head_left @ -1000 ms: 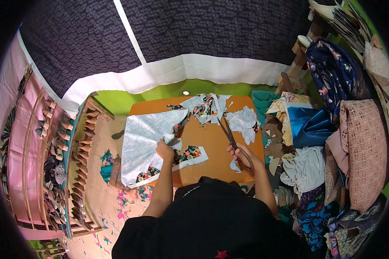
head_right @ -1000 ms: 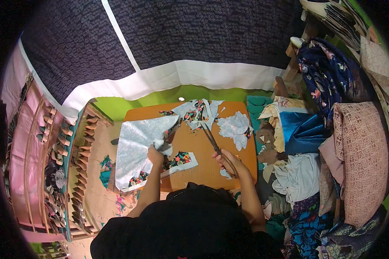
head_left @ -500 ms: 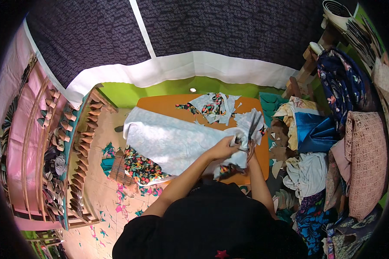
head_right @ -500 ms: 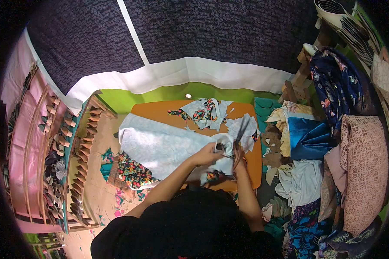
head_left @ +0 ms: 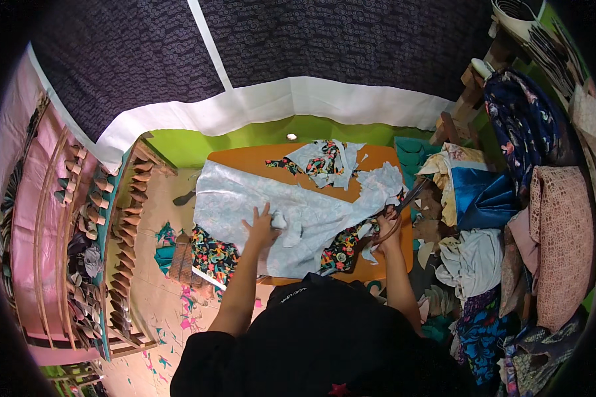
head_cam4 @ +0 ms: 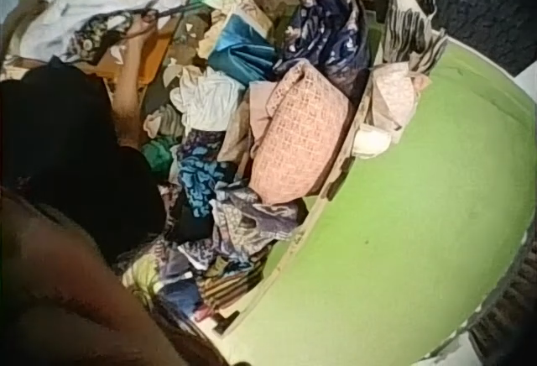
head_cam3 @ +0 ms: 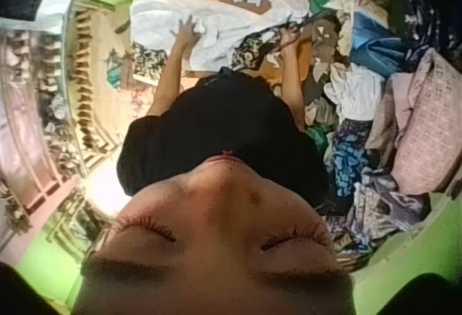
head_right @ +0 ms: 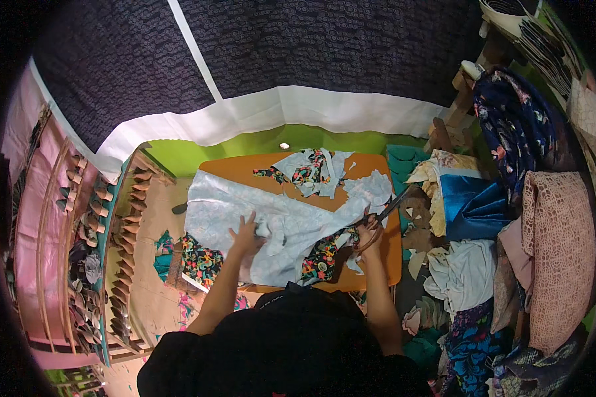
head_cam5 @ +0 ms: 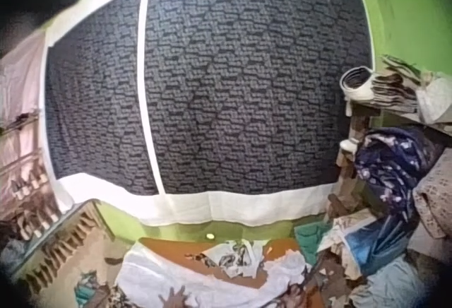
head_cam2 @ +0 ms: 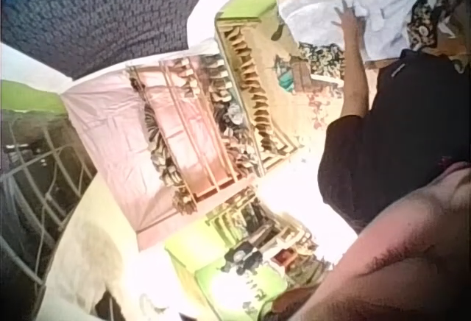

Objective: Cutting out shapes from a large piece of printed fabric using large scissors.

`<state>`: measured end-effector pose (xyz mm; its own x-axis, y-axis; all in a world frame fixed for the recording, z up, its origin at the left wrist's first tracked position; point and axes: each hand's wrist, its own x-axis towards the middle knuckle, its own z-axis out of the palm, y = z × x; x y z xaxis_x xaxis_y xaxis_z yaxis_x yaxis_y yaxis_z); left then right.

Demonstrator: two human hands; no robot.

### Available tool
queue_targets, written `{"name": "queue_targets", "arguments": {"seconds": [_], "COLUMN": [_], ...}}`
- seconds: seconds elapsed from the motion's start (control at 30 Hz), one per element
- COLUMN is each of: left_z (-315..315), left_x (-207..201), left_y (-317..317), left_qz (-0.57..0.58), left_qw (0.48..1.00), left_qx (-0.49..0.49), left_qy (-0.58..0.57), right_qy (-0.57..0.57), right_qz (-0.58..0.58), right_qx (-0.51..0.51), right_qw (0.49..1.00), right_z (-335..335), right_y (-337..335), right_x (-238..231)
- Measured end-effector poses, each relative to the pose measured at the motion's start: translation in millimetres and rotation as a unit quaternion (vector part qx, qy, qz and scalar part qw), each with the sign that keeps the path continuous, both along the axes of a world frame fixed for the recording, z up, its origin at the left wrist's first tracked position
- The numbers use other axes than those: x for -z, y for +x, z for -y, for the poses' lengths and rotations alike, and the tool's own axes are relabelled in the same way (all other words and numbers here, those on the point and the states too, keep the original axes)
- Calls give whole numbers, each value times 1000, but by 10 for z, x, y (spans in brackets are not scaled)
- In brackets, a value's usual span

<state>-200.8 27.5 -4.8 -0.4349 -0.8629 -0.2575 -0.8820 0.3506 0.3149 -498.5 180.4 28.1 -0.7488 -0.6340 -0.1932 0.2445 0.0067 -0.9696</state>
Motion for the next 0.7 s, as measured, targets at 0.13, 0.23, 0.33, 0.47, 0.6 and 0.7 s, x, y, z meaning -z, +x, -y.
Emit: {"name": "queue_targets", "arguments": {"seconds": [0.13,0.23,0.33,0.47,0.6,0.7], "left_z": [-186,-269,-107,224,447,461], "left_x": [186,148,183,-130,-549,-851], "left_y": [-417,-799,-894,-731,-275,-114], "left_qz": [-63,-99,-168,-398,-513,-555], "left_qw": [998,993,977,883,815,798], "left_qx": [0,8,12,-97,-151,-129], "left_qy": [14,59,134,228,224,195], "right_qy": [-52,-119,-74,-25,94,144], "right_qz": [-68,-114,-207,-140,-206,-263], "right_qx": [-3,-4,-79,-217,-353,-382], "right_qw": [996,986,972,966,908,874], "right_z": [0,63,146,209,79,46], "right_y": [96,134,229,485,663,716], "right_x": [-611,-725,-616,-408,-353,-611]}}
